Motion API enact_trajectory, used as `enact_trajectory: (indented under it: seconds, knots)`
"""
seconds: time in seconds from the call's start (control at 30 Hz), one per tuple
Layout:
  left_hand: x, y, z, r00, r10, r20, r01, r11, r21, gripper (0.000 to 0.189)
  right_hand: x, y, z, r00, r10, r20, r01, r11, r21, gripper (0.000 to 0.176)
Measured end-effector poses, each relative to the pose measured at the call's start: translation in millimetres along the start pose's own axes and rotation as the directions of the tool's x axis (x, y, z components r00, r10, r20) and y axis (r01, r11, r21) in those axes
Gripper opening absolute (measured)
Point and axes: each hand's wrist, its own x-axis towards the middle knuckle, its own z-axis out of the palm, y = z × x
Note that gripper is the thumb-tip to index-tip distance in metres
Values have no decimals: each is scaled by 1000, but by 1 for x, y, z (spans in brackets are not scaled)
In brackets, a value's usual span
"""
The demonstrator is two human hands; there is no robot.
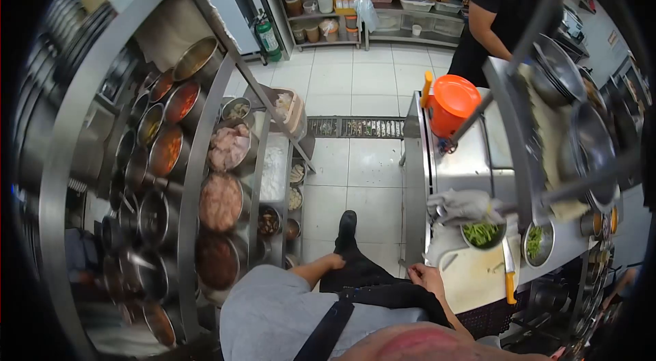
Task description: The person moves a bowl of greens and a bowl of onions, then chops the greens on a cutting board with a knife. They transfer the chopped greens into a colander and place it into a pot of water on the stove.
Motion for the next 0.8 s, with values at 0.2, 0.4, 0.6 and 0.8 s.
enact_trajectory:
  seconds: [0.2,0.4,0.6,0.8]
  knots:
    - [-67,50,63,989,-131,76,132,991,-4,55,-109,-3,-61,998,-51,-40,51,998,21,23]
    - [-83,185,41,908,183,-377,-295,918,-266,41,-219,-97,-145,373,-783,-497,883,136,449,16]
    - [-123,293,-34,890,355,-286,-429,864,-262,37,-245,-120,-185,106,-896,-431,967,-8,255,18]
    - [-97,398,-142,472,662,-582,-729,664,164,32,-253,-58,-163,792,-198,-578,459,817,348,22]
